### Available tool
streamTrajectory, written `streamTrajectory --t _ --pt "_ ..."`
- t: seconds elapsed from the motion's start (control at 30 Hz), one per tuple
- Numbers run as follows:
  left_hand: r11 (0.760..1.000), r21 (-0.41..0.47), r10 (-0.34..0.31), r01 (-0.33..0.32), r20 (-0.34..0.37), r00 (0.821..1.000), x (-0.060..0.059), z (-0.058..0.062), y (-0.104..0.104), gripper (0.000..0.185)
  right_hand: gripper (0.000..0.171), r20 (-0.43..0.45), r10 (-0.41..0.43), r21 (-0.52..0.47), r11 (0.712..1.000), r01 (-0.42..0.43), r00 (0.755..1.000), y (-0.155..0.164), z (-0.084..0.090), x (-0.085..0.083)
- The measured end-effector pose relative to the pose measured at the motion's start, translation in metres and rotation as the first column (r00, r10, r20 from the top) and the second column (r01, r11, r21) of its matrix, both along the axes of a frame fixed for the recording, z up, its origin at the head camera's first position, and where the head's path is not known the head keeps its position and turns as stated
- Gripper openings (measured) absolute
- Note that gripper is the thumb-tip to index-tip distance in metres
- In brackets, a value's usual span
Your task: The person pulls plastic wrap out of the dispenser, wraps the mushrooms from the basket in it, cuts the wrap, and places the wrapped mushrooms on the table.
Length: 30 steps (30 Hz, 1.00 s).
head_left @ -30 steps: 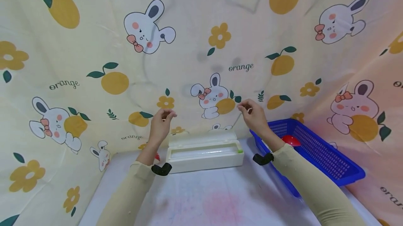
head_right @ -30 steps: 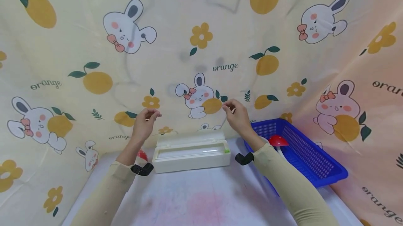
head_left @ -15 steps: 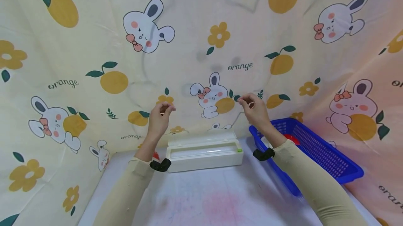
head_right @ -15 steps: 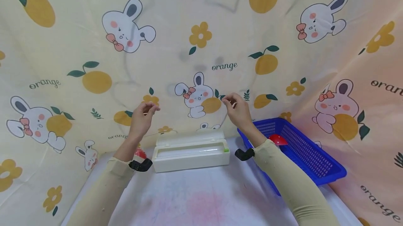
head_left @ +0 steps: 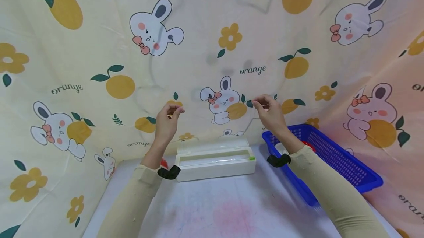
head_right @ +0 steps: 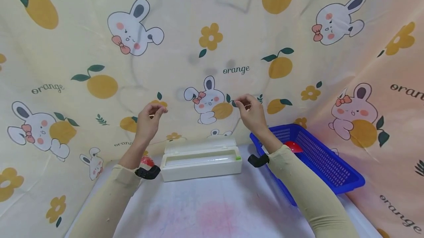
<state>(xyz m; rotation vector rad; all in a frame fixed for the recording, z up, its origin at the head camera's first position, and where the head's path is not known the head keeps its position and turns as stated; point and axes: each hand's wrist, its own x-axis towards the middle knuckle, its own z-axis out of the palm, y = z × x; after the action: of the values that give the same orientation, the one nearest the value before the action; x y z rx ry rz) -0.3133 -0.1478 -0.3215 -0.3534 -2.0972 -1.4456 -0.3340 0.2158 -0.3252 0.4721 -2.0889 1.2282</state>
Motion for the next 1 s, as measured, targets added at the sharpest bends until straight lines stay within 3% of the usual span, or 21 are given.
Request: streamTrajectory --t 0.33,0.63,1.0 --pt "0.998 0.041 -0.037 0.038 -0.033 0.999 0.019 -0.006 -0.005 0.018 0.019 -0.028 0.019 -0.004 1.000 -0.019 0.999 0.000 -0.002 0.028" --pt "0.999 0.013 -0.041 0.041 -0.016 0.999 0.043 -0.018 -0.013 0.018 0.016 -0.031 0.035 0.013 0.999 -0.034 0.999 0.000 -0.007 0.058" --pt "0.992 0.018 -0.125 0.125 0.006 0.992 0.063 -0.033 -0.024 0.016 0.011 -0.066 0.060 0.042 0.997 -0.058 0.996 0.000 -0.018 0.082"
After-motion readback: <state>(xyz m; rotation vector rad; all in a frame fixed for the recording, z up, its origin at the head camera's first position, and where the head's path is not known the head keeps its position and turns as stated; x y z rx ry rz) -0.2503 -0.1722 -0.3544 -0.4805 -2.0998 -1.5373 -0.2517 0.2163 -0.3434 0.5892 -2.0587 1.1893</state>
